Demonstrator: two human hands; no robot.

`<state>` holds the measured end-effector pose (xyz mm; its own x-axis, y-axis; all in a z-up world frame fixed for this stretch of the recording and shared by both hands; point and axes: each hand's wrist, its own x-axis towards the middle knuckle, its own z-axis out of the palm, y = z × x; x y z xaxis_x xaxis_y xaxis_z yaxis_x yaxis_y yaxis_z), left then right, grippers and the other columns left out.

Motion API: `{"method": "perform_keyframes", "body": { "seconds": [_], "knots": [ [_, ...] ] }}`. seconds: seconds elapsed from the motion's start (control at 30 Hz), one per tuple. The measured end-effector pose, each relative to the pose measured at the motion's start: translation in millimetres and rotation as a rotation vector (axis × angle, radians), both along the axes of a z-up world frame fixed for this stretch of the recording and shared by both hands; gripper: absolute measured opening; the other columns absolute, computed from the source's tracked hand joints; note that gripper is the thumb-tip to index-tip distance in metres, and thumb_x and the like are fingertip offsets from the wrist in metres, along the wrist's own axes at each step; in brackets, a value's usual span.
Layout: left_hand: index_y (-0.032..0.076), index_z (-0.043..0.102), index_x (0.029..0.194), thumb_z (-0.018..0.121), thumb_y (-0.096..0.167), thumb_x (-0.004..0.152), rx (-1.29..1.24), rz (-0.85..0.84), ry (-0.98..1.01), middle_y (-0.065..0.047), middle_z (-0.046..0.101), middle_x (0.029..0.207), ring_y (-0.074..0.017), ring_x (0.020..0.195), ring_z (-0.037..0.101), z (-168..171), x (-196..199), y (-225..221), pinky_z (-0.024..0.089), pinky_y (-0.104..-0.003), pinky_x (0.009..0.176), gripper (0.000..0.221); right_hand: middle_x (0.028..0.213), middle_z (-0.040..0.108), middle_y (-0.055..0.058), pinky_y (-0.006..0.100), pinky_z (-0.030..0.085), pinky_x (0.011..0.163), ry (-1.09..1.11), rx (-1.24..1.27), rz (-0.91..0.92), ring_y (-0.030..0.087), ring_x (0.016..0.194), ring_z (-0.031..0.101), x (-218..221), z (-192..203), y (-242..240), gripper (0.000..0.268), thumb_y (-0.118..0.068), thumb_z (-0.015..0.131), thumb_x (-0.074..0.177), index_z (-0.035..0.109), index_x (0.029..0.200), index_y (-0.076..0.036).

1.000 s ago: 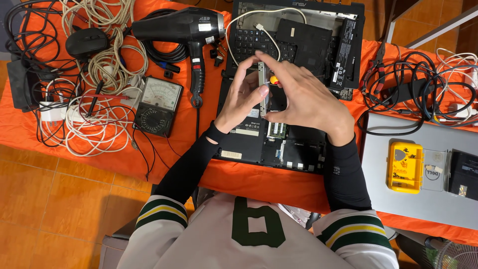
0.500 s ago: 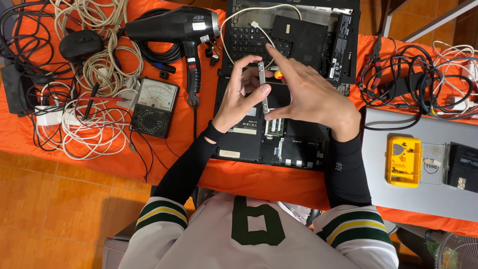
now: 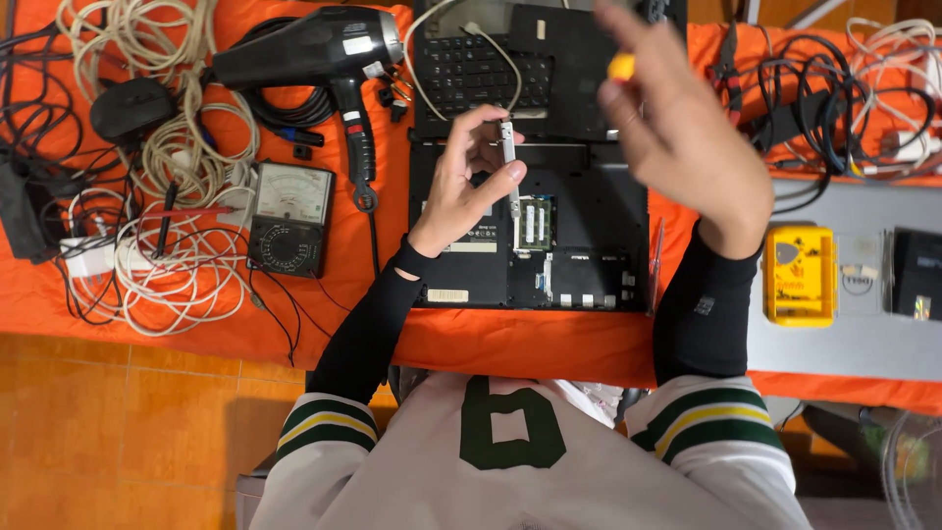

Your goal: Using a screwdriver to work on internal components of a laptop on a repair bench.

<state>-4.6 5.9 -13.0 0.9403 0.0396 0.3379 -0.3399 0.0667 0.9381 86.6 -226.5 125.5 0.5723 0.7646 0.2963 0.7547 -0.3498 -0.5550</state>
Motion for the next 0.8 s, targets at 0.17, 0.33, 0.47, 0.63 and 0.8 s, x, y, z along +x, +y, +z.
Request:
{"method": "perform_keyframes", "body": {
  "seconds": [0.17, 0.33, 0.47, 0.63, 0.8],
  "knots": [
    [0.010, 0.044, 0.148, 0.075, 0.015, 0.103, 0.004, -0.053, -0.024, -0.011, 0.065, 0.131, -0.0108, 0.097, 0.068, 4, -1, -1, 0.059, -0.029, 0.091, 0.055, 0.101, 0.056, 0.010, 0.028, 0.042, 0.085, -0.181, 0.284, -0.272, 0.022, 0.091, 0.051, -8, 2, -33, 0.010, -0.004, 0.063, 0.121, 0.056, 0.118, 0.001],
    [0.009, 0.044, 0.148, 0.074, 0.014, 0.103, 0.029, -0.092, -0.002, -0.011, 0.066, 0.132, -0.0104, 0.097, 0.068, 4, -3, -5, 0.059, -0.027, 0.087, 0.055, 0.108, 0.065, 0.010, 0.025, 0.040, 0.076, -0.031, 0.617, -0.434, 0.016, 0.087, 0.052, -14, -16, -74, 0.016, -0.004, 0.070, 0.128, 0.064, 0.124, 0.009],
    [0.008, 0.043, 0.149, 0.076, 0.011, 0.103, 0.026, -0.147, 0.023, -0.012, 0.066, 0.132, -0.0103, 0.099, 0.068, 6, -3, -9, 0.058, -0.025, 0.087, 0.057, 0.097, 0.069, 0.010, 0.022, 0.037, 0.068, -0.038, 0.726, -0.696, 0.012, 0.075, 0.051, -28, -33, -133, 0.026, -0.007, 0.069, 0.128, 0.069, 0.113, 0.014],
    [0.008, 0.041, 0.151, 0.074, 0.009, 0.106, 0.035, -0.216, 0.025, -0.012, 0.066, 0.131, -0.0080, 0.095, 0.065, 0, -4, -10, 0.057, -0.022, 0.084, 0.055, 0.082, 0.047, 0.003, 0.023, 0.030, 0.061, -0.240, 0.927, -0.895, 0.010, 0.070, 0.040, -54, -68, -232, 0.032, -0.008, 0.065, 0.118, 0.050, 0.092, 0.003],
    [0.008, 0.040, 0.150, 0.072, 0.009, 0.108, 0.041, -0.241, 0.077, -0.012, 0.066, 0.129, -0.0053, 0.087, 0.057, -6, -2, -8, 0.048, -0.017, 0.076, 0.053, 0.084, 0.051, 0.019, 0.039, 0.040, 0.074, -0.301, 1.219, -0.825, 0.025, 0.073, 0.044, -119, -90, -312, 0.035, -0.002, 0.059, 0.126, 0.050, 0.096, 0.014]
  ]
}}
